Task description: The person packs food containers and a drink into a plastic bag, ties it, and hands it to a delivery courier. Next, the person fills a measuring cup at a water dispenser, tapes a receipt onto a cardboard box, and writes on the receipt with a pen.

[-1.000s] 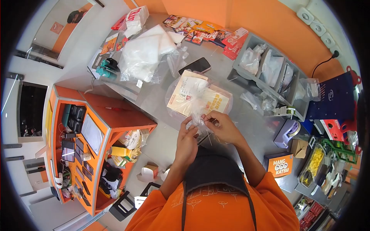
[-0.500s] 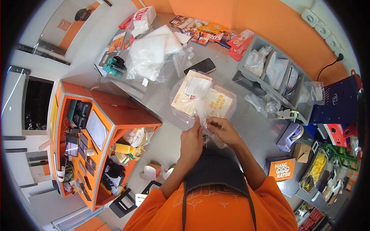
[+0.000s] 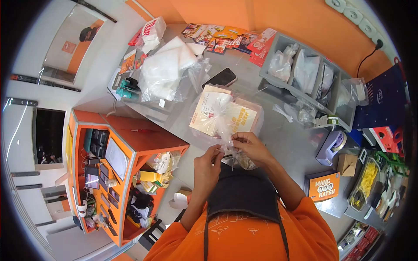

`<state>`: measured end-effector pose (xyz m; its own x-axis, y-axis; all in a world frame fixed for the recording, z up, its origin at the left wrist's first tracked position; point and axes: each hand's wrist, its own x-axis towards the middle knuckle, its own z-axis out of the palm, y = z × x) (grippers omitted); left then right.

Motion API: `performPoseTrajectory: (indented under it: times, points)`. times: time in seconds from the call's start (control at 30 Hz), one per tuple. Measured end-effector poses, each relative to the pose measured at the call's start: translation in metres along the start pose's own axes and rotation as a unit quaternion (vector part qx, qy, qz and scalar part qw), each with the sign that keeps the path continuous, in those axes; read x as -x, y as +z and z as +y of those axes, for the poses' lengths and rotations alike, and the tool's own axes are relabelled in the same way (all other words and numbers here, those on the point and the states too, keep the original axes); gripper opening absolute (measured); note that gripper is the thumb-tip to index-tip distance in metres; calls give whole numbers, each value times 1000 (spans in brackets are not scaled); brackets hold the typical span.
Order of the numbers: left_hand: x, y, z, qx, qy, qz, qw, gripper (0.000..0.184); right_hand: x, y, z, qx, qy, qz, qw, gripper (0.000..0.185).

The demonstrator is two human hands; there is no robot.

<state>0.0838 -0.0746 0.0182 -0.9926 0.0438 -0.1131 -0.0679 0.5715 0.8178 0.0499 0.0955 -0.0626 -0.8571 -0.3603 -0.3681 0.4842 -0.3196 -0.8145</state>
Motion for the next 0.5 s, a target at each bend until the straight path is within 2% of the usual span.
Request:
performPoseTrajectory:
  times: [0.07,0.17,0.37,0.5]
  points:
    - [3,1,3,-42,-13,18,999,23,-3,-2,6,21,-13,-1,1000,17]
    - [6,-1,8,-75,23,50,996,19,0,-3,5,55,-21,4,998,18]
    - [3,7,-4,-83,240,29,967,20,15,-6,-5,121,-45,38,991,19]
    - [-9,21,-19,32,229,25,972,27,31,-9,-10,164,-62,82,981,17]
